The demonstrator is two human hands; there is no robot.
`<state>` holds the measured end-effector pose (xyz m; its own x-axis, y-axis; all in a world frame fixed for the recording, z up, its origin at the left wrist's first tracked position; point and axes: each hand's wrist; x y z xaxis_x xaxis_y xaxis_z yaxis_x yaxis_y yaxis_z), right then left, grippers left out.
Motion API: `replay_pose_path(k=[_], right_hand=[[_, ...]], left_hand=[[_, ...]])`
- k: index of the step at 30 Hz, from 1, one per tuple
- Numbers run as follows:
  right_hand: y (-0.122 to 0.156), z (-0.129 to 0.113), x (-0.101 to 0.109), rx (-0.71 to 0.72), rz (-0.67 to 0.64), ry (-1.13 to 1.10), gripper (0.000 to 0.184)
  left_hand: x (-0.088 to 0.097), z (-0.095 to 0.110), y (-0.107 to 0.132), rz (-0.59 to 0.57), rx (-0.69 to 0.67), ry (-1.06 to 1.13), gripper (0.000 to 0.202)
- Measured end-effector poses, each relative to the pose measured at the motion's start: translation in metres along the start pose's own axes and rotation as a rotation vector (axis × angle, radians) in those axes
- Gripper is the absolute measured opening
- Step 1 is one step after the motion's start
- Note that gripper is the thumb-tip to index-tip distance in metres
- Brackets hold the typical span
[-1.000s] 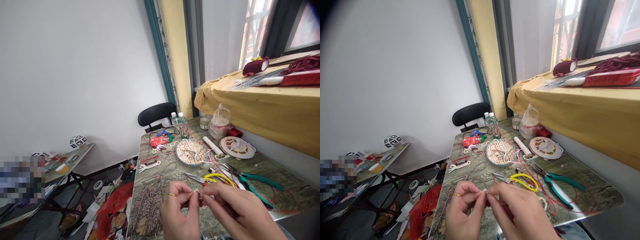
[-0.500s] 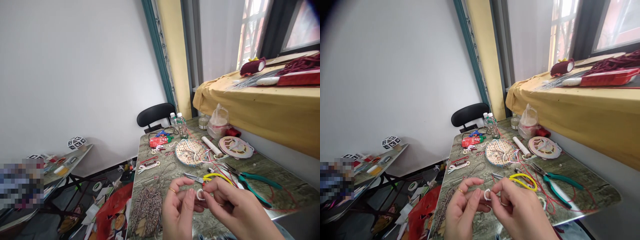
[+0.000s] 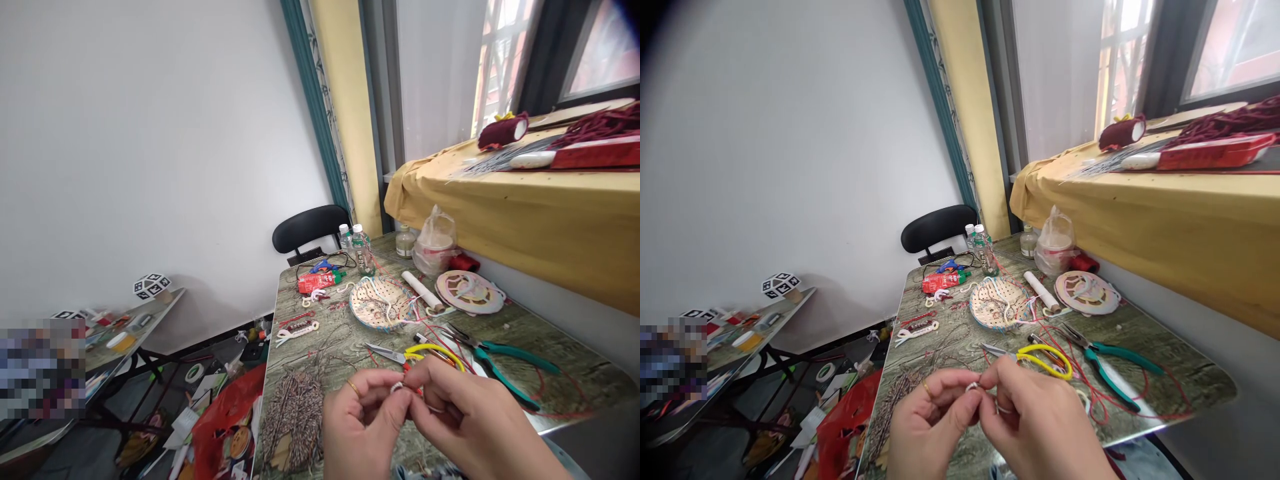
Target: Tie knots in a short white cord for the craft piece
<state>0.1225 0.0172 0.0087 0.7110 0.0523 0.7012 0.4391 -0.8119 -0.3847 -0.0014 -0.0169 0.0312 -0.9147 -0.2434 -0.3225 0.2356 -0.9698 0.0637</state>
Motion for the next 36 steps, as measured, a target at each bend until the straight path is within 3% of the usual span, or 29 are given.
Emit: replay_pose_path(k=[3, 6, 8, 12, 17, 23, 28, 32, 36], right_hand=[[-0.002, -0.004, 0.004, 0.008, -0.030, -0.066, 0.011], [-0.004, -0.007, 0.012, -0.025, -0.177, -0.237, 0.007], [-0.004, -0.007, 0.018, -0.083, -0.242, -0.365, 0.005], [-0.003, -0.002, 0.030, -0.236, -0.248, -0.583, 0.012], [-0.007, 0.003, 0.037, -0.242, -0.155, -0.434, 0.025], [-0.014, -0.002, 0.027, -0.185, -0.270, -0.443, 0.020], [-0.016, -0.005, 0.023, -0.211, -0.257, -0.507, 0.015], [-0.013, -0.005, 0.023, -0.169, -0.216, -0.461, 0.015], [-0.013, -0.003, 0.023, -0.194, -0.275, -0.530, 0.017]], left_hand=[[0.001, 0.003, 0.000, 0.016, 0.004, 0.019, 0.012], [0.003, 0.003, 0.000, 0.045, -0.034, 0.003, 0.009], [0.004, 0.003, 0.001, 0.041, -0.037, -0.022, 0.009], [0.005, 0.002, 0.003, 0.010, -0.020, -0.048, 0.010], [0.002, 0.002, 0.005, 0.026, -0.035, -0.049, 0.015], [0.001, -0.003, 0.004, -0.022, -0.052, -0.123, 0.022], [0.005, -0.003, 0.002, -0.092, -0.058, -0.214, 0.010], [0.006, -0.004, 0.003, -0.046, -0.137, -0.307, 0.005], [0.008, -0.010, 0.004, 0.028, -0.268, -0.288, 0.009]])
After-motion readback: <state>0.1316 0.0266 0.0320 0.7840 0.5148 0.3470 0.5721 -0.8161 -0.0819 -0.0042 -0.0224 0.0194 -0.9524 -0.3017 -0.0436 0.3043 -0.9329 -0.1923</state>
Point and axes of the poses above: each hand's wrist, its own y-axis away from the middle knuckle, its own x-axis out of the back of the hand, z = x × y, and after that the axes turned 3 degrees about -z, right-handed
